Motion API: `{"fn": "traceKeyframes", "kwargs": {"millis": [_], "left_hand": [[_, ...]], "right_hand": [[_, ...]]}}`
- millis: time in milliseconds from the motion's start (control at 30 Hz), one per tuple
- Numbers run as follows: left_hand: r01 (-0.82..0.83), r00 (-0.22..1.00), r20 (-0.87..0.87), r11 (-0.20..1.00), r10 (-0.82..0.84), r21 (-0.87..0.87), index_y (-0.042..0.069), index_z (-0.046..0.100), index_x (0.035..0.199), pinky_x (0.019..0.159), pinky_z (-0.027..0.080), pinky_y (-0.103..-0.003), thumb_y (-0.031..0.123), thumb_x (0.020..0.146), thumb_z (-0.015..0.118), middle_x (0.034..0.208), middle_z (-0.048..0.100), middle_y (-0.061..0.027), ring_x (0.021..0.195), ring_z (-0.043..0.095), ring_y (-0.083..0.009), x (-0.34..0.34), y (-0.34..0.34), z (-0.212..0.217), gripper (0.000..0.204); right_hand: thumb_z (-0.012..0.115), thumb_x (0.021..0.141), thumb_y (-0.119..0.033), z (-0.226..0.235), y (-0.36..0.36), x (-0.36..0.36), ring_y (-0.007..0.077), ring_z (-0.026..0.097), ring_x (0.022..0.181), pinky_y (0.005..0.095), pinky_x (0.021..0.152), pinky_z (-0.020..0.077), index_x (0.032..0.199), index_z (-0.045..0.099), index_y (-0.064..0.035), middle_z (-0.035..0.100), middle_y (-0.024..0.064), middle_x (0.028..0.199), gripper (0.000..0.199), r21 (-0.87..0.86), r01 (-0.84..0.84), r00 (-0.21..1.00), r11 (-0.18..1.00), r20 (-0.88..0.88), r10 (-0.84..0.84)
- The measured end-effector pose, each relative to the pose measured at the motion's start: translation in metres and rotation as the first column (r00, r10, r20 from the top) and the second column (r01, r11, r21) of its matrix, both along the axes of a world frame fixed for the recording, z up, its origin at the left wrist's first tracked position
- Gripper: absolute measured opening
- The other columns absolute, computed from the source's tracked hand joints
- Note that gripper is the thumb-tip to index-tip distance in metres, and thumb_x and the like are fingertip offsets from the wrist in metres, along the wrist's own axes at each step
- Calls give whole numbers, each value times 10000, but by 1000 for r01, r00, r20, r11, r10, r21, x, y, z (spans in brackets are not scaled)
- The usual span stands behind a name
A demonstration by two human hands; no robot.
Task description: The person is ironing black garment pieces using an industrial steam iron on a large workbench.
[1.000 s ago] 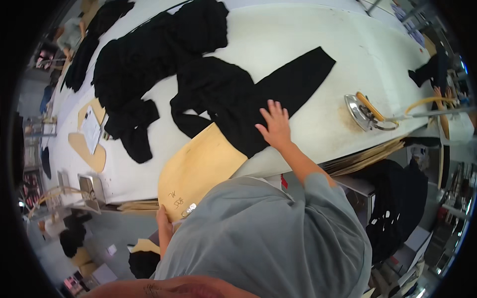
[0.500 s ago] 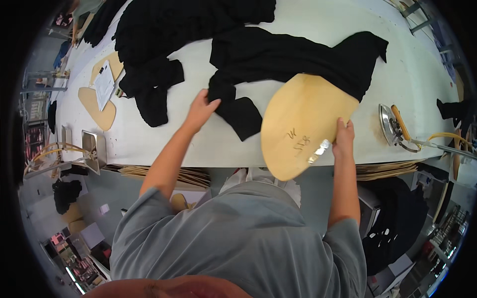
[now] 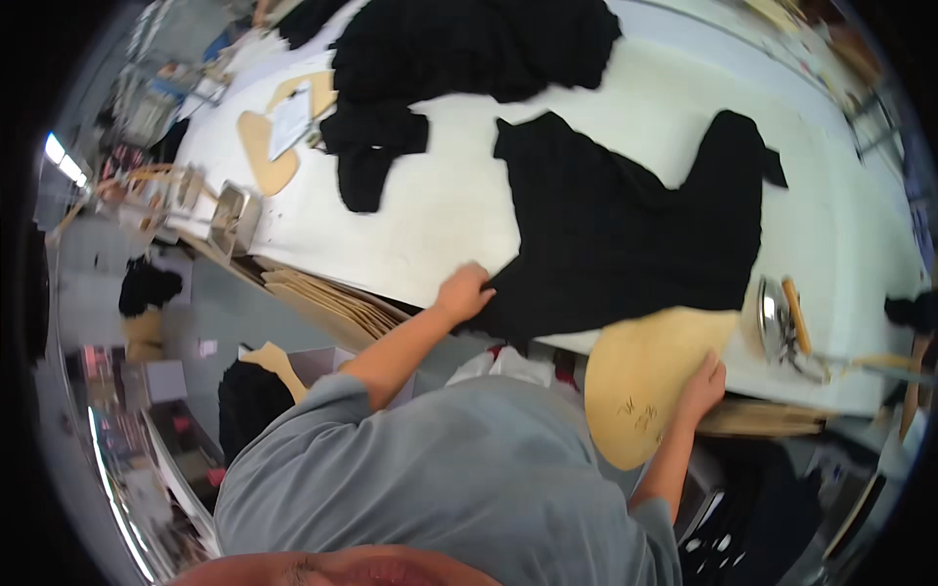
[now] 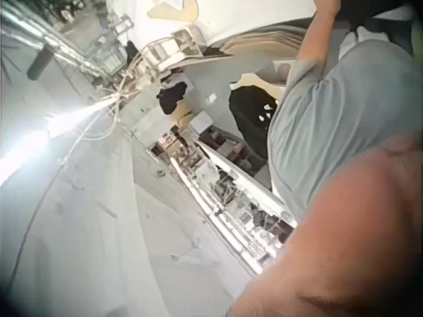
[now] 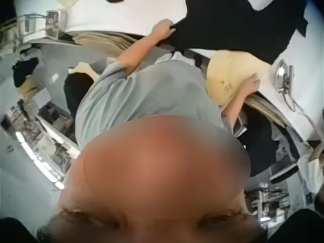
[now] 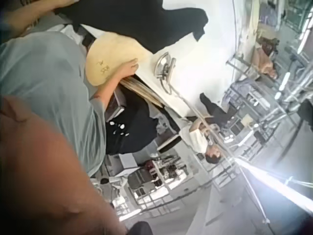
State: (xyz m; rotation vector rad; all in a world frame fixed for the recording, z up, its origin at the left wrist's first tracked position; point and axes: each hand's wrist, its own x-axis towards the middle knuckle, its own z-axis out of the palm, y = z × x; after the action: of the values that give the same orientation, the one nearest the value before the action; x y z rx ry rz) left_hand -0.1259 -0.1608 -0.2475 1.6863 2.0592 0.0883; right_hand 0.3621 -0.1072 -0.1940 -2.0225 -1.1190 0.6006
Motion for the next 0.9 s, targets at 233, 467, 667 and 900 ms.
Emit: {"fn": "traceKeyframes", "kwargs": {"millis": [233,467,667,900], "left_hand": [[-267,680,549,862,486,-432,-33,629,1286,970,496,-353,402,912,725,1144,704,-132,1070,622,-240,16,-135,82,582],[-667,466,597,702,653,-248,-82,643,1225,959,480,-372,456,918,663,1184,694,-117,1041,602,-240,27,-319,172,620],[-909,383,829,324,407,260,-16,657,920,609,465,-307,318,746,878,788,637,-61,625,502,-135,93,-592,359,437],[-800,551,810,-151,200,581,-71,456,1460,1033,505,-495,277,773,889,1348,633,-236,1207,639,-362,148,-753,414,884]], "right_hand": [[540,1069,-292,61,40,-8,188,521,719,304,735,471,945,620,26,591,76,788,351,96,-488,872,868,98,480],[551,1067,-277,139,7,-151,158,541,757,273,752,471,969,656,-6,624,40,831,307,282,-828,532,485,118,839],[594,1040,-264,209,-96,-360,105,530,787,227,752,457,970,686,-16,645,8,855,274,378,-915,147,139,-9,989],[665,983,-423,293,-341,-648,140,608,836,263,768,498,1114,729,20,706,63,957,466,410,-891,-335,-195,-305,891]]}}
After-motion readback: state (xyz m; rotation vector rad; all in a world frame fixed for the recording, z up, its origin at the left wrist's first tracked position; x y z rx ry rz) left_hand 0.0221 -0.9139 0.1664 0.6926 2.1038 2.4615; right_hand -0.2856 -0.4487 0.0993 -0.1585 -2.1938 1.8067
